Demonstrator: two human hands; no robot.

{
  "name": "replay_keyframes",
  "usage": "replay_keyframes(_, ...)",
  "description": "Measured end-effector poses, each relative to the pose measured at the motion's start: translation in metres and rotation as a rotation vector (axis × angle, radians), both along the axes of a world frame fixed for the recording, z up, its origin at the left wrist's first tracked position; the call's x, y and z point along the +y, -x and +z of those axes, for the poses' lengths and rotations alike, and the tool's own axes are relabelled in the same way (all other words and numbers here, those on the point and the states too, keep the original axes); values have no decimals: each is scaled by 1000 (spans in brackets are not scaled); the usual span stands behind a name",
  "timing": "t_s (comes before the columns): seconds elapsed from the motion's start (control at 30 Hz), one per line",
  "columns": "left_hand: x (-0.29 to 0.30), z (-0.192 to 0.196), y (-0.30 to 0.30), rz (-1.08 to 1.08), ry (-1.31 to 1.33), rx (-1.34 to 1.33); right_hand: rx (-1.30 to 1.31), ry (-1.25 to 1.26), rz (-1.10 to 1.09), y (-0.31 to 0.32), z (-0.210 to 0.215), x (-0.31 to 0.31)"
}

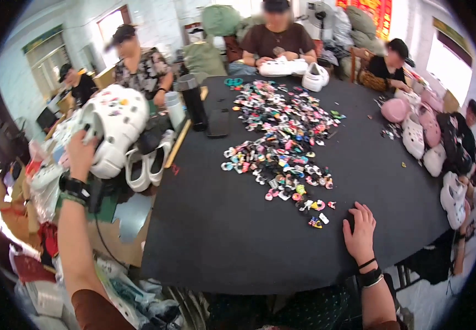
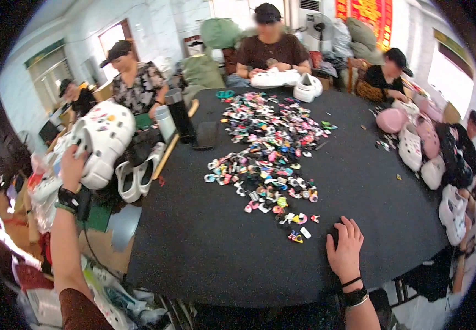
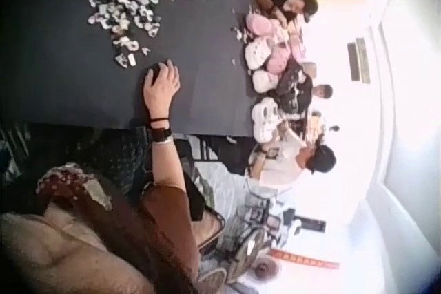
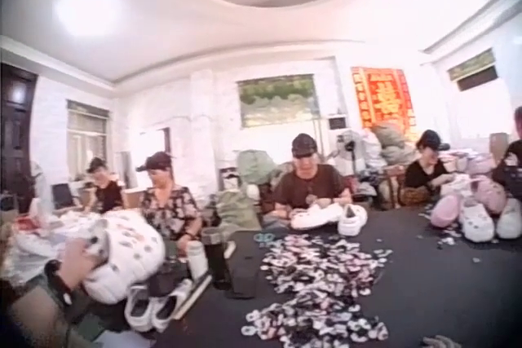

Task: Attaching decorative charms into the holes of clogs.

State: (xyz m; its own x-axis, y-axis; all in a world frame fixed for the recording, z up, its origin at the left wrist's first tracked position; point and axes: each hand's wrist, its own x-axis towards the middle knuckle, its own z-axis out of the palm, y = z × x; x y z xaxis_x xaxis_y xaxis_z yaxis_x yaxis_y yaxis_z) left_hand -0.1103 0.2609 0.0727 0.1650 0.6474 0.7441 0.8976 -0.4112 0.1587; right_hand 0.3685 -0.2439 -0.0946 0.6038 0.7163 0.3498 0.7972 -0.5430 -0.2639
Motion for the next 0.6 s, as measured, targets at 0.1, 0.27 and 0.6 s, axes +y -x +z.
replay_keyframes(0.1,100,-2,13,122,68,-121,20,11,-21,-1,6,3)
replay_keyframes(0.27,204,-75,20,250,126,169,-4,2,-30,0,6,7)
replay_keyframes(0.6,163,-127,-25,-92,403,-45,-18,-35,-8,0,4,8)
